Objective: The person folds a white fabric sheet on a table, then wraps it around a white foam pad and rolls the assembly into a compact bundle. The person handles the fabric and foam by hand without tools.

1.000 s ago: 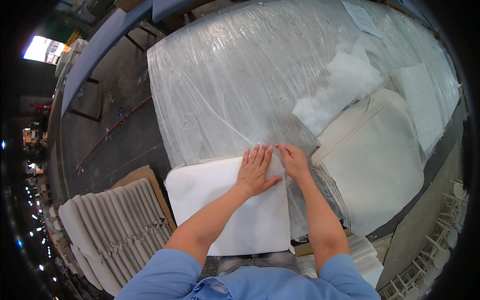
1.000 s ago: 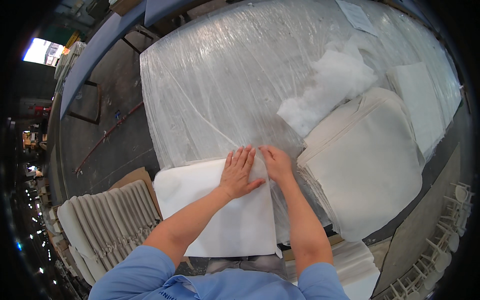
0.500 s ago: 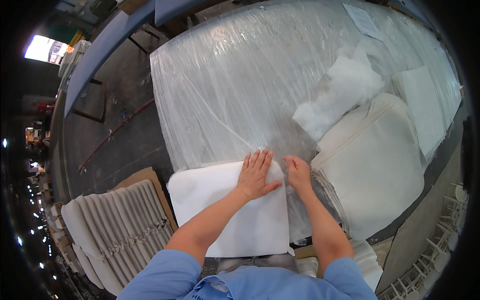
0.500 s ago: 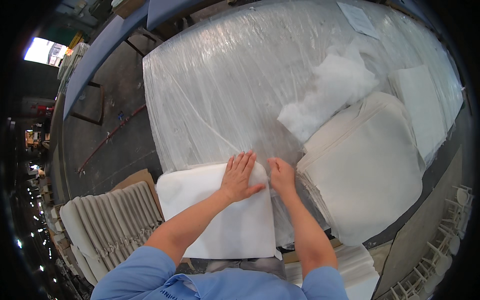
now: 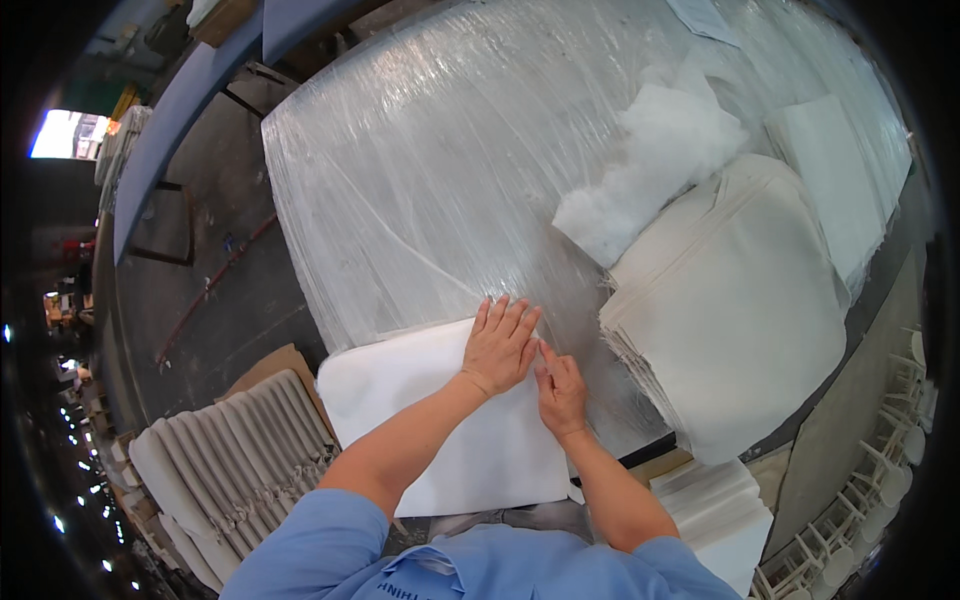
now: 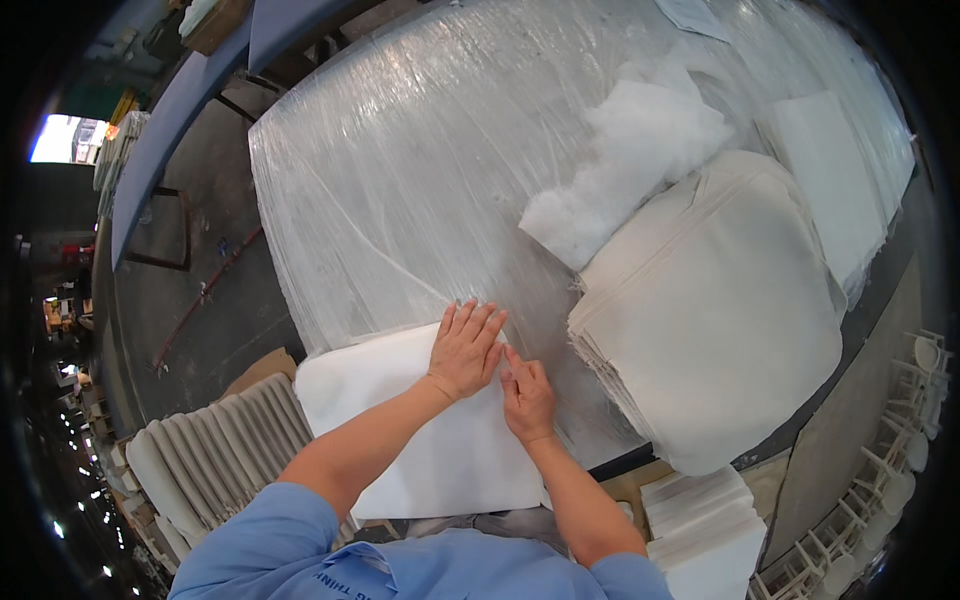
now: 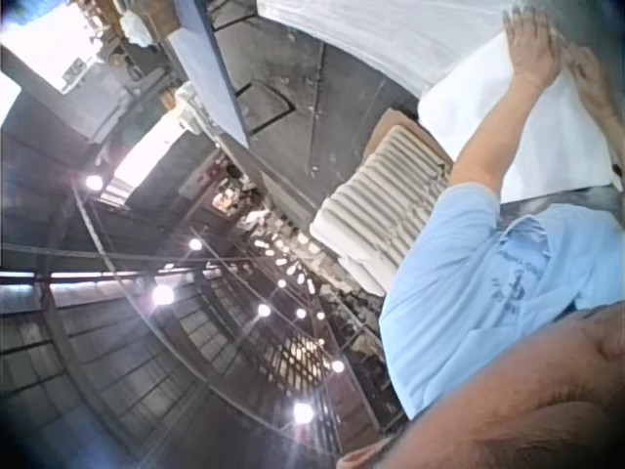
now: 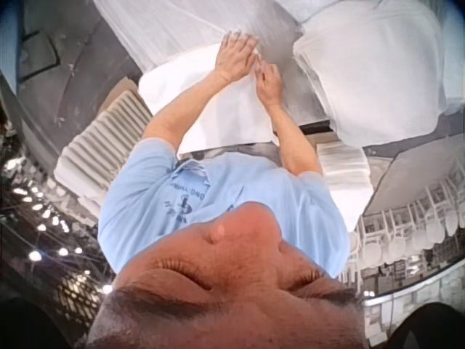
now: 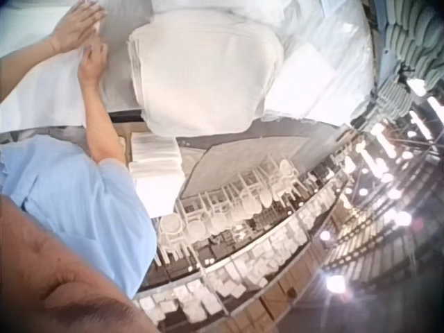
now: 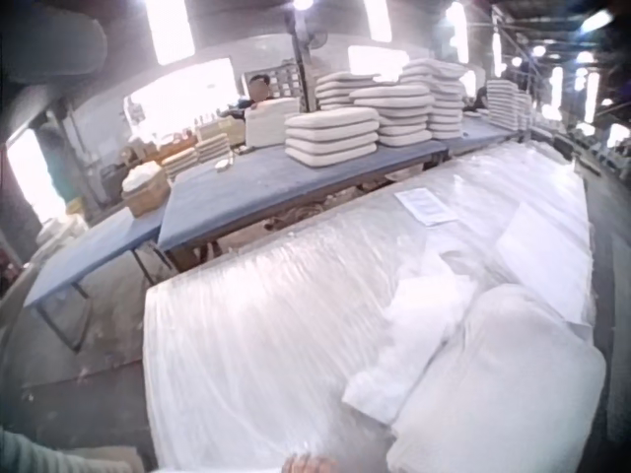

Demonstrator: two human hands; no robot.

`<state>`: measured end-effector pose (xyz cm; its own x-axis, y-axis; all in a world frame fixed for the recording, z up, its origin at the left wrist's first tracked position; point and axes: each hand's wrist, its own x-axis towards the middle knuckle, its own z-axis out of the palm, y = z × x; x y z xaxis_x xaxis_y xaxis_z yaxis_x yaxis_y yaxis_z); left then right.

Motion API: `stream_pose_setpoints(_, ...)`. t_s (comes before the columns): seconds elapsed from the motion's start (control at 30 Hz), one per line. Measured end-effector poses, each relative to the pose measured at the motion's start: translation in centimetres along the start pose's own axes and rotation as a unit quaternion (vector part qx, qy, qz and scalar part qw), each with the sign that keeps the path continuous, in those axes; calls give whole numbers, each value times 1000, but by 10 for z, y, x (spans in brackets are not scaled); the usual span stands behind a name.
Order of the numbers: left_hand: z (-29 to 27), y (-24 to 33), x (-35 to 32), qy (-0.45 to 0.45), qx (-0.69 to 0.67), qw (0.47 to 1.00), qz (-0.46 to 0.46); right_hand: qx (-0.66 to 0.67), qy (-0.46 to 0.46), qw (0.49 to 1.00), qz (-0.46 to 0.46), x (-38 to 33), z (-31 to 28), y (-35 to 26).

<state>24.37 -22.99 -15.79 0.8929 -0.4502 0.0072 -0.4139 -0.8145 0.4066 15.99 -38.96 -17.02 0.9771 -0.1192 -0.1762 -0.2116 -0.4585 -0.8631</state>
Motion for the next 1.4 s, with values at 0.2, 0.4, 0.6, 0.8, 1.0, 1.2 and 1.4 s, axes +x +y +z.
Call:
stream_pose_setpoints(0.2, -3, 6, -2, -21, 2, 1000, -3, 8, -5, 1000, -20, 11, -11, 3)
stream_pose_setpoints(0.4, -7, 5, 1, -5, -3, 1000, 13, 51, -22, 998, 8, 16, -15, 2)
stream_pose_setpoints(0.6, -19, -12, 3, 62, -79, 990, -103, 31, -145, 987, 61, 5, -19, -56)
stream_pose_setpoints(0.8, -3, -15, 7, 45, -49, 991, -113, 50, -136, 983, 110, -2, 4, -36)
stream_pose_setpoints(1.0, -1, -15, 7, 60, -11, 993, -99, 22, -73, 997, 30, -13, 17, -30)
stream_pose_setpoints(1.2, -18, -8, 3, 30, -65, 989, -131, 120, -115, 984, 70, -19, 6, -17)
stream_pose_setpoints(1.4, -47, 5, -39, 247, -117, 958, -87, 262, -55, 936, 229, -45, -47, 20)
